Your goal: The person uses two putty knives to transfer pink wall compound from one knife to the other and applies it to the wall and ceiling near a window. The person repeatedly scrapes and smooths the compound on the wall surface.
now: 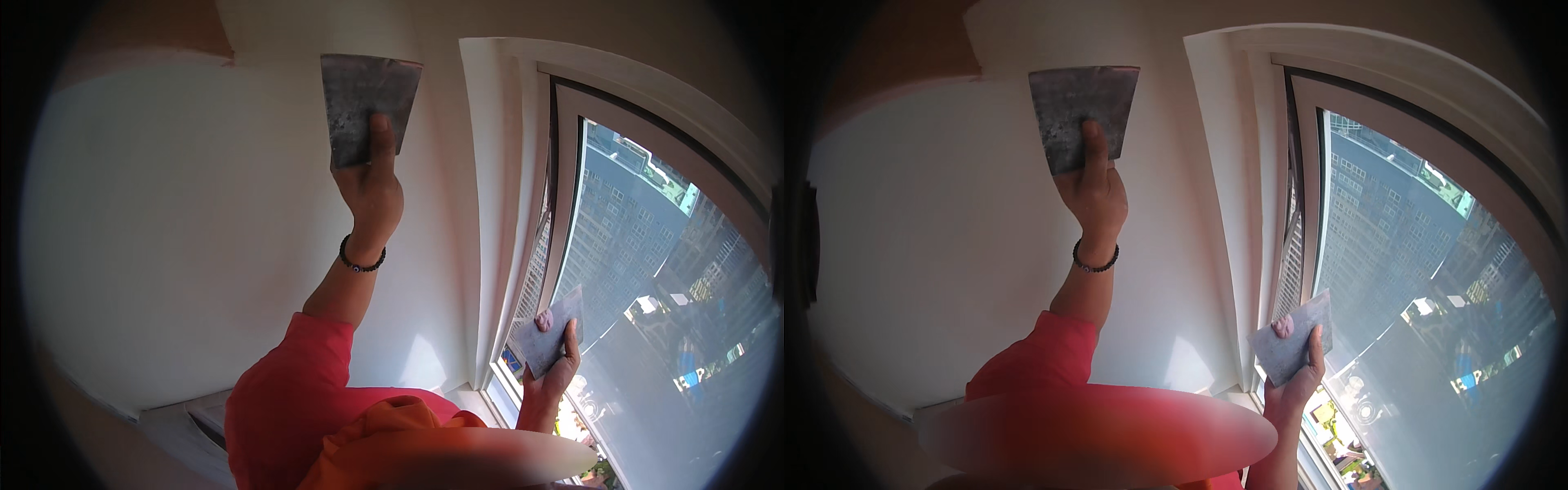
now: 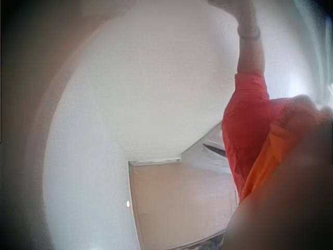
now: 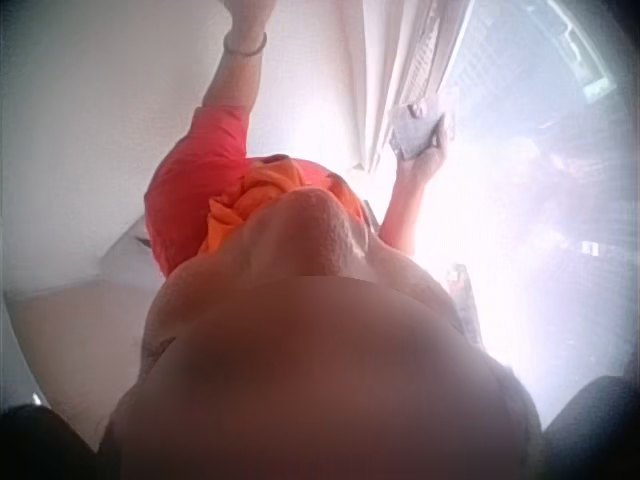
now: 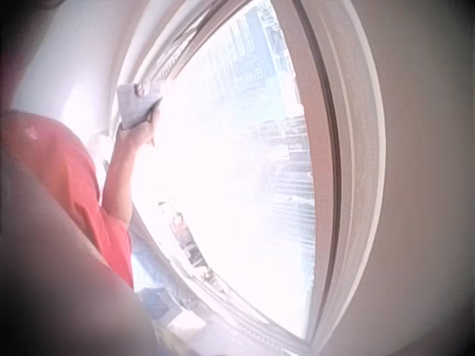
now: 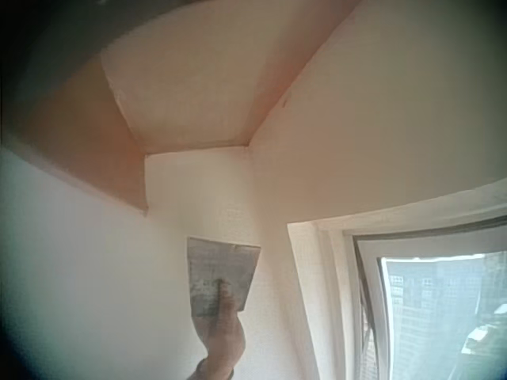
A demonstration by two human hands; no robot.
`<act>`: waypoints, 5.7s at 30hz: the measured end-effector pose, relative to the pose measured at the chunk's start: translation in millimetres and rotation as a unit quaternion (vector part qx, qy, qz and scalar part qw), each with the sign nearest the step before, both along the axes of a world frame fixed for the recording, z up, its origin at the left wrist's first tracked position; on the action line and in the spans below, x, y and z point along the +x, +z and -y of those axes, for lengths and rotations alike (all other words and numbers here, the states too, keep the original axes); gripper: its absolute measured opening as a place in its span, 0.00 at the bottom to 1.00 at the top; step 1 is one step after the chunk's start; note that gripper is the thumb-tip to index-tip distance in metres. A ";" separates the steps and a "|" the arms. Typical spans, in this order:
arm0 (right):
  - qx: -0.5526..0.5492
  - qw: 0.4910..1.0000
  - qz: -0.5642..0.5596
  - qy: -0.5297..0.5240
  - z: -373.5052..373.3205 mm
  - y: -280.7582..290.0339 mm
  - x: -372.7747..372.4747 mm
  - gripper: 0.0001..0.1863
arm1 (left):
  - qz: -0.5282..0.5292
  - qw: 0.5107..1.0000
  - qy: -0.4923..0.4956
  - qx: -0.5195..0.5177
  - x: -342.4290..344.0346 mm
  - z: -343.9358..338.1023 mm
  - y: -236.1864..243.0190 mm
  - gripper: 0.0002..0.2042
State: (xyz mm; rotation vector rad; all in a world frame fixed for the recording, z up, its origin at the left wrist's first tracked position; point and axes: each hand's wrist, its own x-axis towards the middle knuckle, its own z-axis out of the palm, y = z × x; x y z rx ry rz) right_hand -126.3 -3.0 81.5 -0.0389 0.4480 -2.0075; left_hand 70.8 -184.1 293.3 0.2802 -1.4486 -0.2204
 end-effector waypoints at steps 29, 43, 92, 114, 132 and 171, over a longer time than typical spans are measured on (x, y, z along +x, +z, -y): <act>-0.024 0.997 -0.033 -0.071 41.9 59.9 56.1 0.20 | 0.394 0.831 -0.235 0.315 57.2 -70.2 -69.8 0.12; -0.021 0.992 -0.033 -0.124 40.9 36.1 26.9 0.22 | -0.158 0.852 0.376 -0.328 10.7 93.8 199.4 0.23; -0.072 0.991 0.071 0.083 25.2 35.2 18.8 0.15 | 0.501 0.839 -0.210 -0.042 12.4 -52.7 -120.9 0.25; -0.088 0.995 0.009 -0.048 -9.9 28.8 4.1 0.17 | 0.143 0.955 0.258 -0.009 -16.3 126.5 260.4 0.17; -0.097 0.994 0.043 -0.030 -13.4 22.8 -3.4 0.18 | 0.163 0.958 0.236 0.007 -34.4 126.7 271.0 0.12; -0.024 0.981 0.004 -0.193 -37.4 30.0 6.6 0.22 | 0.060 0.800 -0.345 0.487 21.4 -138.0 -110.9 0.11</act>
